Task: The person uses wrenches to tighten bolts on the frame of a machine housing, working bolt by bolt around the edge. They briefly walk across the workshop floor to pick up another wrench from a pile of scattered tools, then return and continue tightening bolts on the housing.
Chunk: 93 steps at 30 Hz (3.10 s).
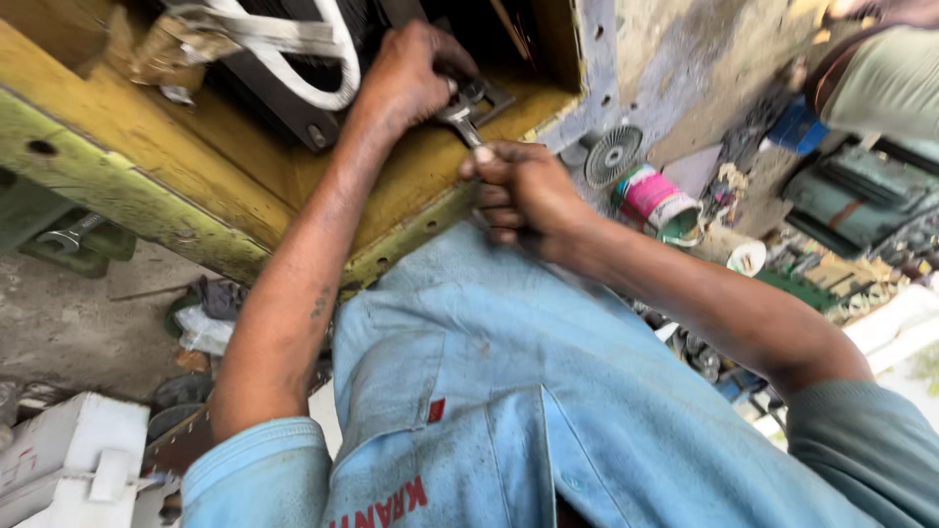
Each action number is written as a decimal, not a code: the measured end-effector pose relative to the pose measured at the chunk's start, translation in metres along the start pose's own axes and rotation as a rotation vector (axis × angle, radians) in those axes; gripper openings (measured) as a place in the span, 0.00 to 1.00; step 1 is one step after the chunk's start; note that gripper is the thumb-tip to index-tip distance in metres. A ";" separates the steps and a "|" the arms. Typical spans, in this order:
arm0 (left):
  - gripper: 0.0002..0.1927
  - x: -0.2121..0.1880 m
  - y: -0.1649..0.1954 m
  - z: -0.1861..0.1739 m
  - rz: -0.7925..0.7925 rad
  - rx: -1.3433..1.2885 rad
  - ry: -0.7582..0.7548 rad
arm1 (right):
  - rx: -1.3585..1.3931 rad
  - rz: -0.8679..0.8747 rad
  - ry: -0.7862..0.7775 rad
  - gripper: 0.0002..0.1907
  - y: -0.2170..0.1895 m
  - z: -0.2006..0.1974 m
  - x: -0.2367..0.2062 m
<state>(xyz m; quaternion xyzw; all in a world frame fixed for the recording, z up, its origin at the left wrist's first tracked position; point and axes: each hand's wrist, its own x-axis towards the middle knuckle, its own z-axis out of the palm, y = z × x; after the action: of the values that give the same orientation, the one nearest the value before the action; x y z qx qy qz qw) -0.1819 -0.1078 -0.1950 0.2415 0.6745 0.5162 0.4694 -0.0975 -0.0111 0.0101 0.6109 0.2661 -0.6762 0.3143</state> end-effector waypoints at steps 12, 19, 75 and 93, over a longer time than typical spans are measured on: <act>0.21 -0.009 0.029 0.002 -0.167 -0.010 0.041 | -0.215 0.049 -0.147 0.13 -0.057 -0.056 -0.016; 0.17 -0.008 0.028 0.003 -0.215 -0.027 0.048 | -0.232 0.086 -0.141 0.12 -0.072 -0.080 0.008; 0.21 -0.046 0.050 0.028 0.282 0.248 0.389 | -1.412 -1.404 -0.224 0.34 -0.065 -0.059 -0.035; 0.16 -0.112 0.105 0.050 -0.005 0.501 1.013 | -1.133 -0.852 -1.320 0.28 -0.143 -0.053 0.062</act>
<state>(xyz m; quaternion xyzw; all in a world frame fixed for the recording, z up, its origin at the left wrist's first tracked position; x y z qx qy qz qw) -0.1051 -0.1384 -0.0559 0.0662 0.9181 0.3905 0.0166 -0.1735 0.1162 -0.0604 -0.2816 0.5217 -0.7117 0.3768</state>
